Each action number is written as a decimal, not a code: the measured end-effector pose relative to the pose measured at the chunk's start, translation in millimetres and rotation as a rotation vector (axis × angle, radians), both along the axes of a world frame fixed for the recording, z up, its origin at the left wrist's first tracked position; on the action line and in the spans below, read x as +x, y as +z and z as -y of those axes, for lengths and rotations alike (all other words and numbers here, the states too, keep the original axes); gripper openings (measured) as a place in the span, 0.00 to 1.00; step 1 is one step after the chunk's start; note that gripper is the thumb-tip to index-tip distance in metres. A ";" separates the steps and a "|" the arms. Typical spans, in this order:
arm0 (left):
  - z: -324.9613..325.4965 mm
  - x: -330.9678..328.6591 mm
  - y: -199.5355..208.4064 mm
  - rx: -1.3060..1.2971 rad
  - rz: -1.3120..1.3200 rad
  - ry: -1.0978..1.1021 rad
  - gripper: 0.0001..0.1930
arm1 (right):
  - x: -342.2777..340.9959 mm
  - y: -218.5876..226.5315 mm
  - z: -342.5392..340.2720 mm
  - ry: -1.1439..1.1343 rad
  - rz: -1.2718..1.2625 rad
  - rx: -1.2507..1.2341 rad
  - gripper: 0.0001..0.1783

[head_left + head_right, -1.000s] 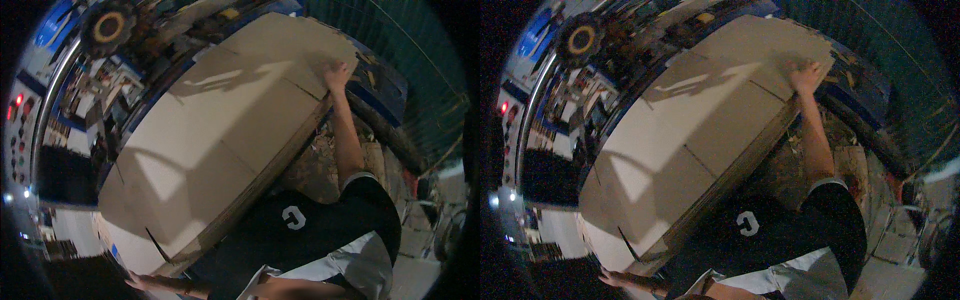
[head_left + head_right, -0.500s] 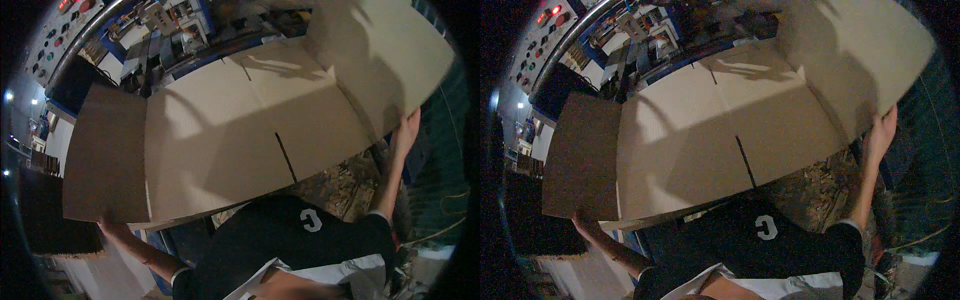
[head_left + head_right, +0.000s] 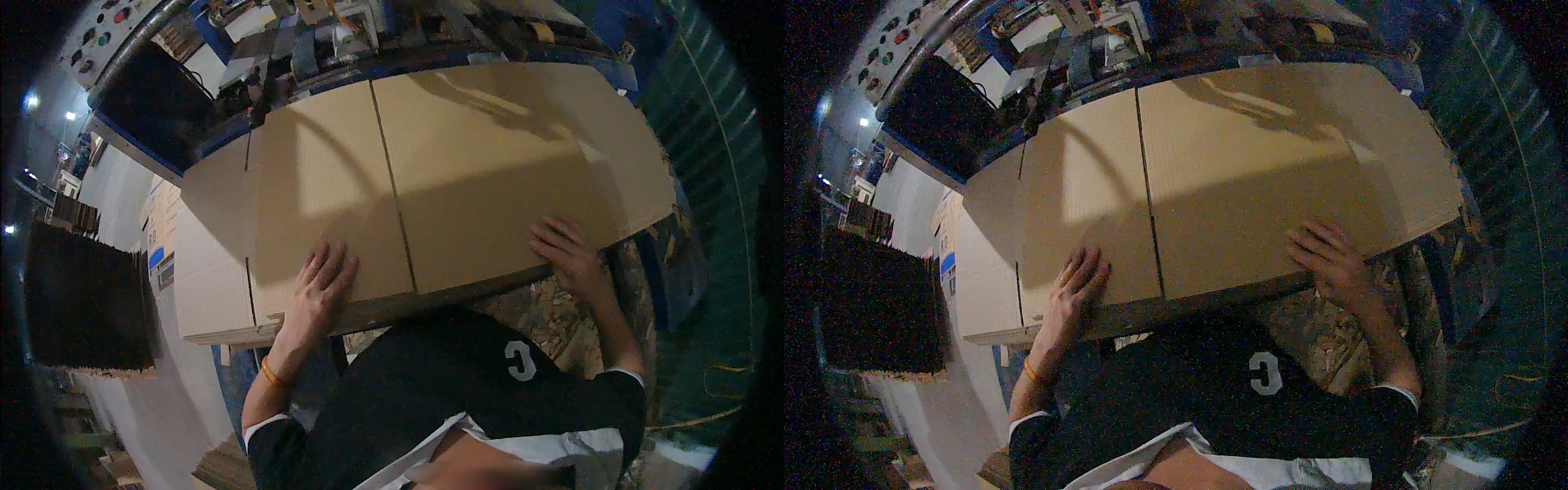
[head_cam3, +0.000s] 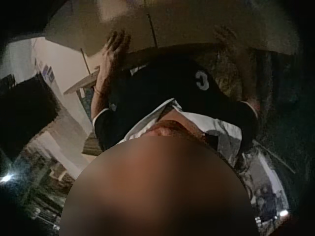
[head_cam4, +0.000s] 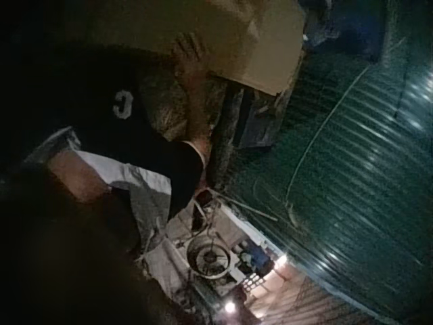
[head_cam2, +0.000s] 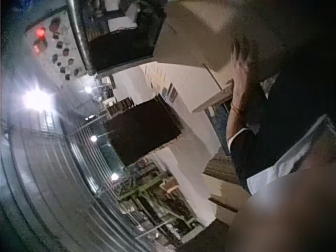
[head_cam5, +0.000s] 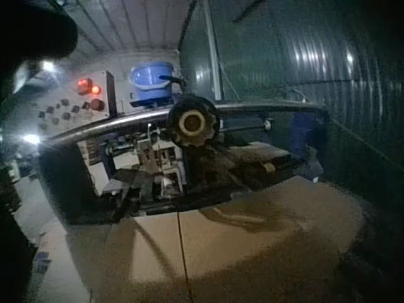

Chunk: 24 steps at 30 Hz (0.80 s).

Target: The person assembles flat cardboard boxes by folding the side flaps and tucking the top flaps into the box structure. They repeat this process for multiple boxes, stacking the finished ones on a nearby surface.

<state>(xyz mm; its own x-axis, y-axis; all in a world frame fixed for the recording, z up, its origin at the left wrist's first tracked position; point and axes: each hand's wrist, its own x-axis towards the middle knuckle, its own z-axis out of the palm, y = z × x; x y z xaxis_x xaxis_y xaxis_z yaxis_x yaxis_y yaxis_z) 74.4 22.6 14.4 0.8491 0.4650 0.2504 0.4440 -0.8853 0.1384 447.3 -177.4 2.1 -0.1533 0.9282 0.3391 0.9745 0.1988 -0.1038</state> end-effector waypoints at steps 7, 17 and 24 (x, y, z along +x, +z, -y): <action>-58.8 11.2 -10.7 0.083 0.131 0.051 0.28 | 43.5 0.5 -81.4 0.123 -0.017 -0.185 0.23; -208.9 99.5 -10.0 0.306 0.165 0.160 0.30 | 93.4 -6.9 -229.0 -0.290 -0.100 -0.144 0.32; -170.4 33.5 -1.0 0.194 0.489 0.244 0.35 | 104.9 -2.1 -150.0 -0.433 -0.113 0.044 0.34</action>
<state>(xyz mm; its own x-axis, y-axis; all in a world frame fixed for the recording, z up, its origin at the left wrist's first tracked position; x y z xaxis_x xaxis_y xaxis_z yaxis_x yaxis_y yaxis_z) 107.8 193.0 13.4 0.4877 0.5393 0.6865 0.5637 -0.7950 0.2242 552.2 -27.4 0.0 0.2869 0.8828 0.3720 0.9518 -0.2187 -0.2151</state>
